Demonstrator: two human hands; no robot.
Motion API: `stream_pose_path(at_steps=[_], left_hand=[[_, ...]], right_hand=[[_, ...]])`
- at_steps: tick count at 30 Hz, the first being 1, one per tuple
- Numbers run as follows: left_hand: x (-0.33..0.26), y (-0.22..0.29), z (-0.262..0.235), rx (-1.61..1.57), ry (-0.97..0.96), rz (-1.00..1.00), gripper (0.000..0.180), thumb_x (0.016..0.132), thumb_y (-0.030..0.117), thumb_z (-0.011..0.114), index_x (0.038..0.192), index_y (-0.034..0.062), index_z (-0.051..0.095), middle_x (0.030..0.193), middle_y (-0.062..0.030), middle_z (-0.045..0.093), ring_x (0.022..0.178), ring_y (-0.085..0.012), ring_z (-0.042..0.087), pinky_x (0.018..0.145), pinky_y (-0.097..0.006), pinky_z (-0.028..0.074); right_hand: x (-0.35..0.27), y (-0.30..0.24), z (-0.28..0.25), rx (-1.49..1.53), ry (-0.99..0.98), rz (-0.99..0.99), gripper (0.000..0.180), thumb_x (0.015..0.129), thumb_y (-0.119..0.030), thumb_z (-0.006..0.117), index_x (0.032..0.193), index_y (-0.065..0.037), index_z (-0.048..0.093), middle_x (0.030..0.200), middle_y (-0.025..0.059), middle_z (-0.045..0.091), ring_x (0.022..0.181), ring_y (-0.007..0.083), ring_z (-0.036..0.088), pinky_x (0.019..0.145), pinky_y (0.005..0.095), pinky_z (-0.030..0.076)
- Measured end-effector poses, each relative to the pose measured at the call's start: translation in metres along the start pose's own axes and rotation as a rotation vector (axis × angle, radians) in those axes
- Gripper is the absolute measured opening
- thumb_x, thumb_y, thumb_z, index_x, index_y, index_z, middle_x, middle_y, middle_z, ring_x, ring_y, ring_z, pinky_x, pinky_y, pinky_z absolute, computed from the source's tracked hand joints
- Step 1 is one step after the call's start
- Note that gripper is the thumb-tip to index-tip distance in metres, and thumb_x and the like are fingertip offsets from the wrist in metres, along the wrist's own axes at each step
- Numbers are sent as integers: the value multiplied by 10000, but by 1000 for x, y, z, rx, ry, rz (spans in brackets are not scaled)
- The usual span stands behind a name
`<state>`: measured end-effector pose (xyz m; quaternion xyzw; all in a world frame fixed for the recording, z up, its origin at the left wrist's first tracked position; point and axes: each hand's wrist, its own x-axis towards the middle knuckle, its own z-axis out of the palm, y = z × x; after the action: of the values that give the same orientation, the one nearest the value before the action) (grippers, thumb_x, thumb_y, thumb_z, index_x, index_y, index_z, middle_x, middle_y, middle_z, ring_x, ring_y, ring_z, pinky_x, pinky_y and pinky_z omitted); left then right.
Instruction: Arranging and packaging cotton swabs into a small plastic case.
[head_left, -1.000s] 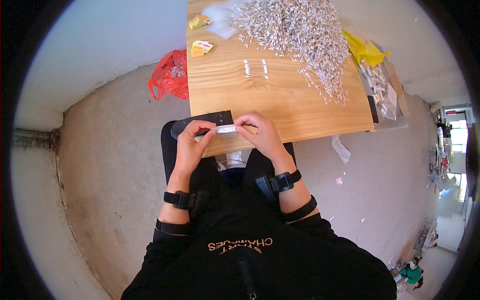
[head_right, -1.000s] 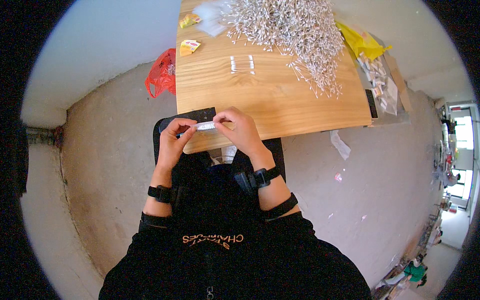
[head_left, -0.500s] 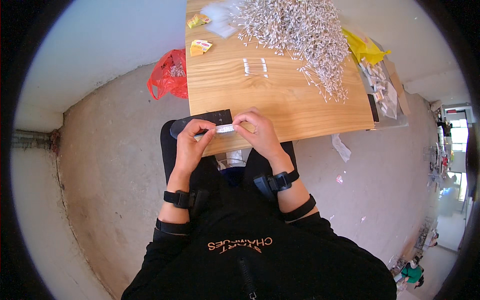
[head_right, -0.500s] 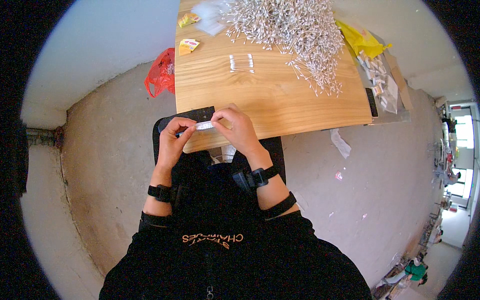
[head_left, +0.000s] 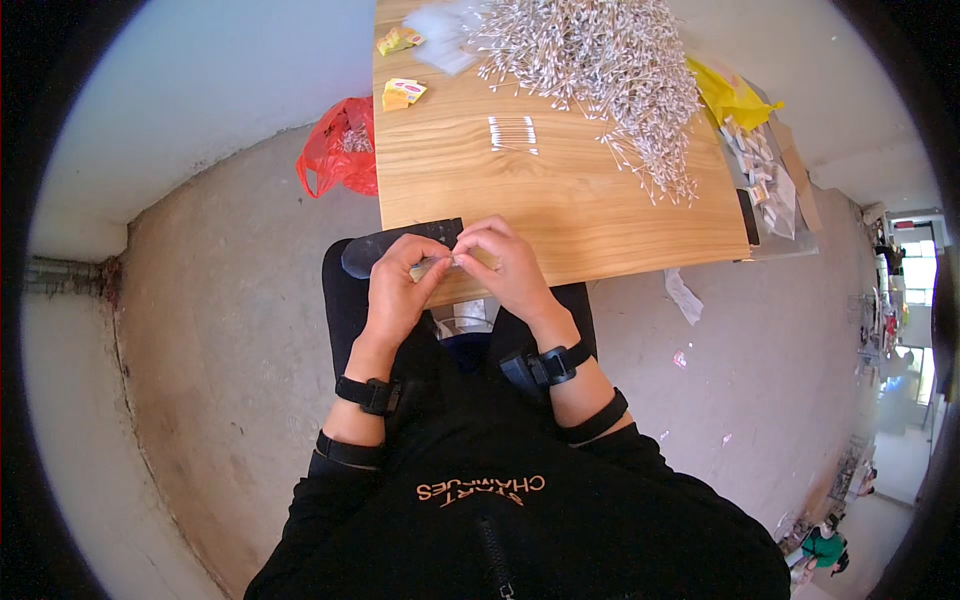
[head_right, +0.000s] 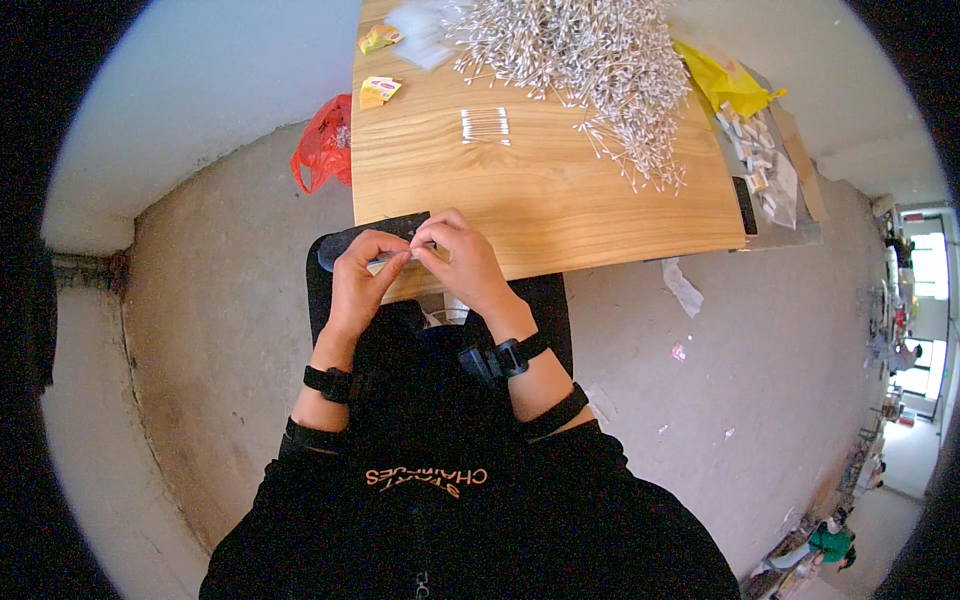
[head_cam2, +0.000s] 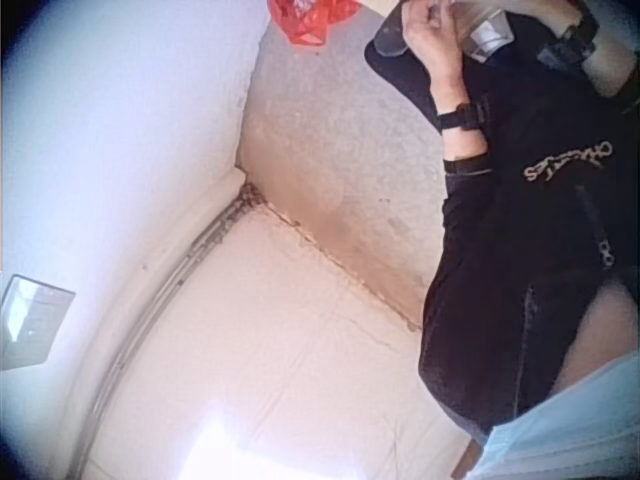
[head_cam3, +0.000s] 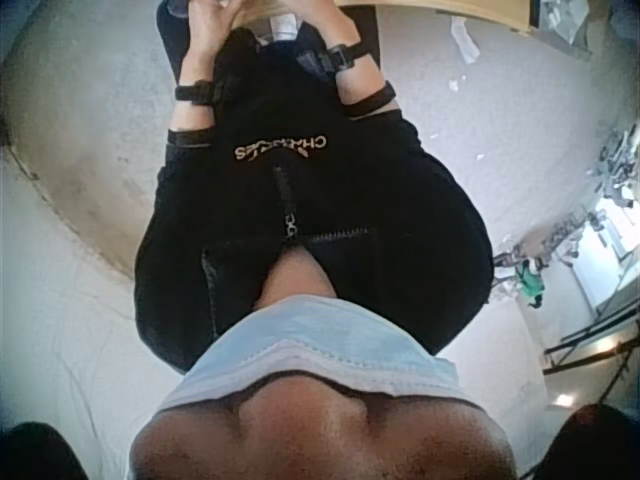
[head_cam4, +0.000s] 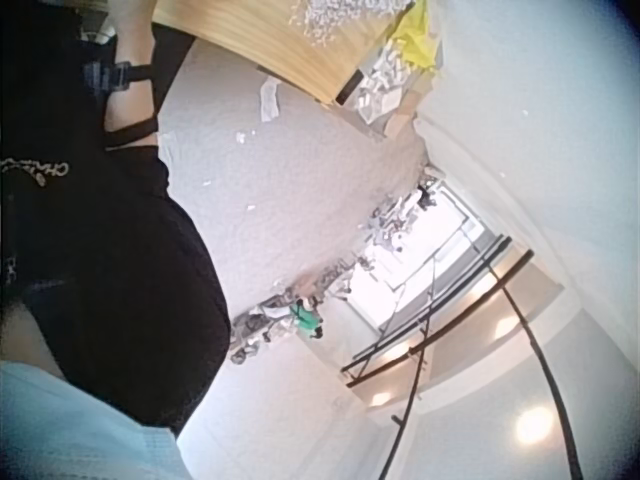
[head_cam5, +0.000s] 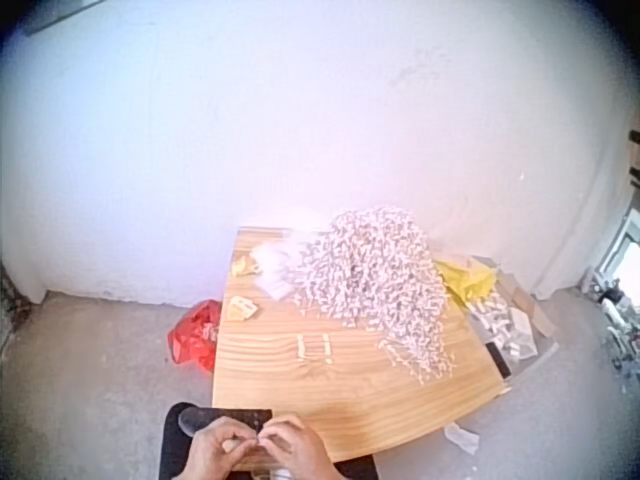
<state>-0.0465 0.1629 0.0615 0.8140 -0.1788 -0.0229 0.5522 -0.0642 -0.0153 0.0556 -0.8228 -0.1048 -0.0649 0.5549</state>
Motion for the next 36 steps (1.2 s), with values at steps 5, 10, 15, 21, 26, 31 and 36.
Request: stream_pose_path(at_steps=[5,10,15,21,26,31,36], left_hand=[[0,0,0,94,7,72,91,806,61,695,880,17,664,903,-98,645,853,-208,629,774,-298,489],[0,0,-1,157,55,130,83,769,49,695,823,24,637,870,-108,618,865,-281,611,752,-353,487],[-2,0,-7,199,46,144,99,765,62,701,817,18,629,864,-112,615,849,-289,609,750,-365,486],[-3,0,-11,133,47,87,97,772,41,699,815,11,617,856,-98,612,786,-244,609,708,-322,485],[-2,6,-5,-9,26,5,98,790,13,682,841,3,600,867,-88,611,700,-180,572,651,-270,466],[-6,-17,10,-353,76,-227,105,858,63,673,886,22,581,829,-16,600,637,-56,473,589,-223,413],[-6,-28,17,-478,7,-355,141,910,174,644,878,57,574,790,13,577,660,-43,479,593,-205,396]], right_hand=[[-1,-1,-2,-50,-5,-14,105,814,-95,691,896,-43,652,964,94,594,932,246,592,824,326,466],[-1,2,-6,-106,9,-55,88,807,-83,689,883,-47,664,955,87,596,919,247,597,810,326,471],[-4,2,-11,-123,50,-31,85,775,-94,712,822,-48,658,897,79,604,867,250,606,772,330,482],[-4,2,-14,-105,76,-20,118,753,-79,751,819,-35,665,865,72,606,815,197,601,733,296,478],[0,-8,-7,35,19,183,136,793,-119,734,895,-41,689,853,47,598,795,145,585,706,259,462],[-3,17,6,197,-41,119,155,827,-174,692,939,-68,705,861,63,620,792,181,588,689,287,468],[-3,22,14,331,-46,349,207,871,-230,658,939,-38,692,812,33,630,722,128,572,652,260,463]])
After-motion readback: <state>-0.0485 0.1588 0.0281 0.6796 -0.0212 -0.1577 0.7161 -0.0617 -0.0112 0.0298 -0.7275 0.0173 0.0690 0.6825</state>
